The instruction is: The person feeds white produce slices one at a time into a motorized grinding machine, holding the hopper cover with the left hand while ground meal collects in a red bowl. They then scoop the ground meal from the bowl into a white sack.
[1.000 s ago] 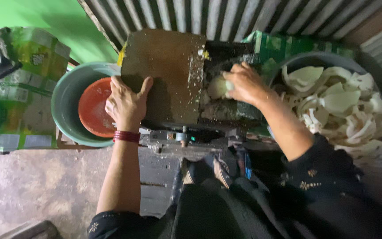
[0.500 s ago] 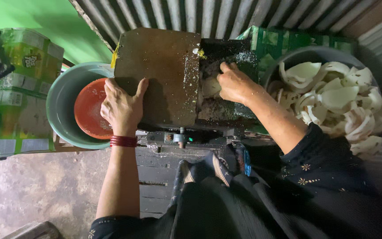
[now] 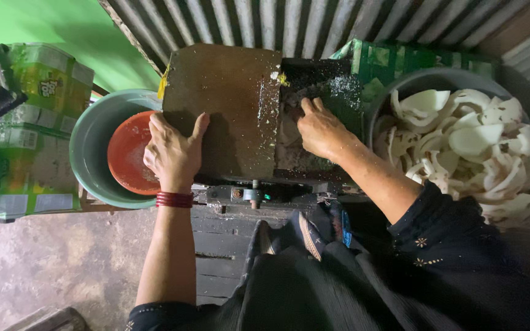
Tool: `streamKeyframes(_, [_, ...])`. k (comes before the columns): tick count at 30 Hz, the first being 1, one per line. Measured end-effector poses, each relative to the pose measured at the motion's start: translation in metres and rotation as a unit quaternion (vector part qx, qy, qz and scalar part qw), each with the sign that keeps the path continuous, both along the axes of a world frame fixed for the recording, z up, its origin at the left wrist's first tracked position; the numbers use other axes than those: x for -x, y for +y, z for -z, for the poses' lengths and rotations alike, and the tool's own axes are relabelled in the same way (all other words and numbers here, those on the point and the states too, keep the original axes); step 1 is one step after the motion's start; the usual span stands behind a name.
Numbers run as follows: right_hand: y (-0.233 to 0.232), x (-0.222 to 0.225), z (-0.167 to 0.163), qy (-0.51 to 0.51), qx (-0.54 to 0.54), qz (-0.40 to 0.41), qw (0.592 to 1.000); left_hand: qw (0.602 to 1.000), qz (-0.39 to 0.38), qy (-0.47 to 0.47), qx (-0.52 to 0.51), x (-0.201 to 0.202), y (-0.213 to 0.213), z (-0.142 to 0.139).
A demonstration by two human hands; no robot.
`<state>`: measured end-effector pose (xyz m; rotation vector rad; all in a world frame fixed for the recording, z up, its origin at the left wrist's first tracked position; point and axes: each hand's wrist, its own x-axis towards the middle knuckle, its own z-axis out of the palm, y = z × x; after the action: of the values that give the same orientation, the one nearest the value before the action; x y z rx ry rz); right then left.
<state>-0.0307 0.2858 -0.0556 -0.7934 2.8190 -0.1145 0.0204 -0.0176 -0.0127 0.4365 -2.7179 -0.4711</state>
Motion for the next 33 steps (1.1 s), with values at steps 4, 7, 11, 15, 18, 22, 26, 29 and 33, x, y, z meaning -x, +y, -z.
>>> streamKeyframes(4, [-0.006,-0.001,0.005,-0.003,-0.002,-0.001,1.0,1.0,-0.006,-0.003,-0.002,0.0,0.0,0.0])
streamKeyframes(7, [-0.011,-0.002,0.01,-0.017,0.002,0.01,1.0,1.0,-0.004,0.004,-0.008,-0.001,0.0,0.0])
streamKeyframes(11, [-0.015,-0.001,0.018,0.002,0.026,0.011,1.0,1.0,-0.009,-0.002,-0.017,0.0,0.001,-0.001])
streamKeyframes(15, [-0.015,0.0,0.031,0.031,0.071,0.009,0.997,1.0,-0.016,-0.008,-0.012,0.001,0.001,-0.002])
streamKeyframes(18, [-0.016,0.003,0.039,0.046,0.075,0.005,0.996,1.0,-0.017,-0.014,-0.017,0.001,0.0,-0.003])
streamKeyframes(22, [-0.017,0.006,0.036,0.027,0.063,0.024,0.997,1.0,-0.012,-0.011,-0.018,0.001,0.0,-0.003])
streamKeyframes(26, [-0.008,0.004,0.022,-0.001,0.062,0.021,0.998,1.0,-0.004,-0.004,-0.012,0.001,0.0,-0.004])
streamKeyframes(29, [-0.002,0.004,0.018,-0.061,0.05,0.07,0.994,1.0,-0.008,-0.005,-0.015,0.002,0.0,-0.003])
streamKeyframes(33, [0.002,0.006,0.029,0.003,0.064,0.001,0.998,1.0,-0.003,0.019,-0.007,0.002,0.0,-0.001])
